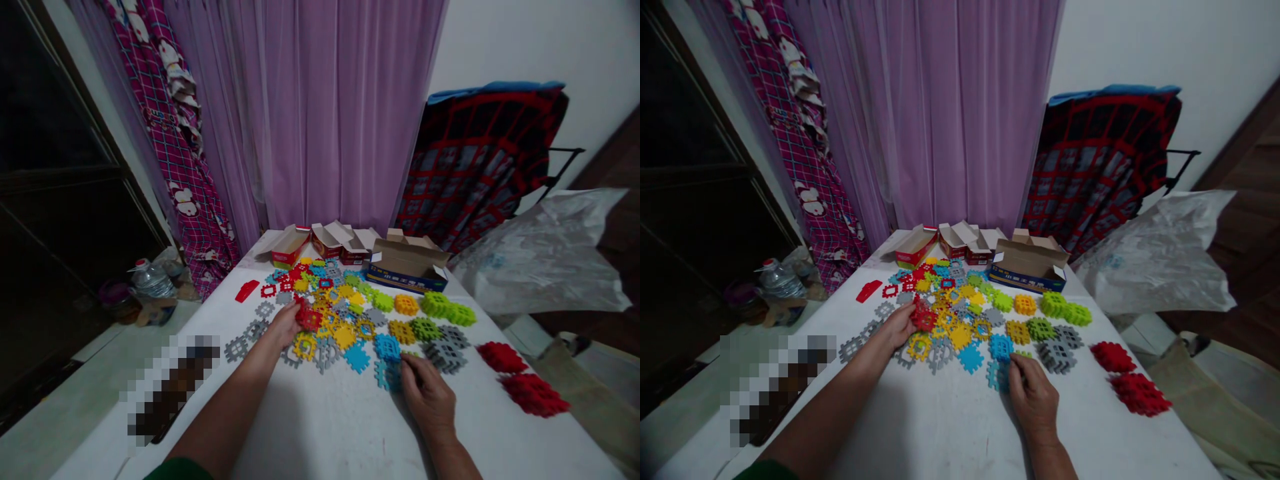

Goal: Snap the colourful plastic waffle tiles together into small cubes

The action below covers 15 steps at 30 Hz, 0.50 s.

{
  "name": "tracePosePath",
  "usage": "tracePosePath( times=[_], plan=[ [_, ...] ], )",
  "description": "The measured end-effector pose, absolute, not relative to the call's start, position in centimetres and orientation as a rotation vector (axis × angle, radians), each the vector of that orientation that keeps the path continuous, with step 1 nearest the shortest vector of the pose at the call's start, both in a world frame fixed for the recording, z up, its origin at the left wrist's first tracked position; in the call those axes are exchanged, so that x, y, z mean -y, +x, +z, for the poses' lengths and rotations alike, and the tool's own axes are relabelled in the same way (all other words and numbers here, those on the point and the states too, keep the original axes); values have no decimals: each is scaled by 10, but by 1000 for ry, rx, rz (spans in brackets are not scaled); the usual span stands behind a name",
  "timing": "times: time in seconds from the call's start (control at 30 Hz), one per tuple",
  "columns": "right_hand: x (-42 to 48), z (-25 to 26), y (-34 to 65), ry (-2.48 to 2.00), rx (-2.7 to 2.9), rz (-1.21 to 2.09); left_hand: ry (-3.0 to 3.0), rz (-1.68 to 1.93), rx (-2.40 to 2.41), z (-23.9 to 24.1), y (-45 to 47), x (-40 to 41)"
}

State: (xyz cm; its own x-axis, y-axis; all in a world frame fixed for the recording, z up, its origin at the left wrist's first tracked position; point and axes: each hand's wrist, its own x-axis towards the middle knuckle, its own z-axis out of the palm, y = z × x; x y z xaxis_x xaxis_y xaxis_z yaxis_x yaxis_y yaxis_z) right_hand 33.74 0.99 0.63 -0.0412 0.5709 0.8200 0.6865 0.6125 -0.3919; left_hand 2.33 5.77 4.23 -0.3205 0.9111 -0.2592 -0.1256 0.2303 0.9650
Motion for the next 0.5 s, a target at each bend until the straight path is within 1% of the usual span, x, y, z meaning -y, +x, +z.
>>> tracePosePath(
  times=[0.17, 0.33, 0.5],
  plan=[
    [-6, 7, 328, -1040, 1727, -63, 666, 1297, -1308, 47, 59, -53],
    [-2, 10, 320, -1025, 1711, 16, 680, 1291, -1254, 57, 75, -39],
    [6, 15, 304, -1075, 1668, 192, 717, 1188, -1094, 58, 102, -16]
  ],
)
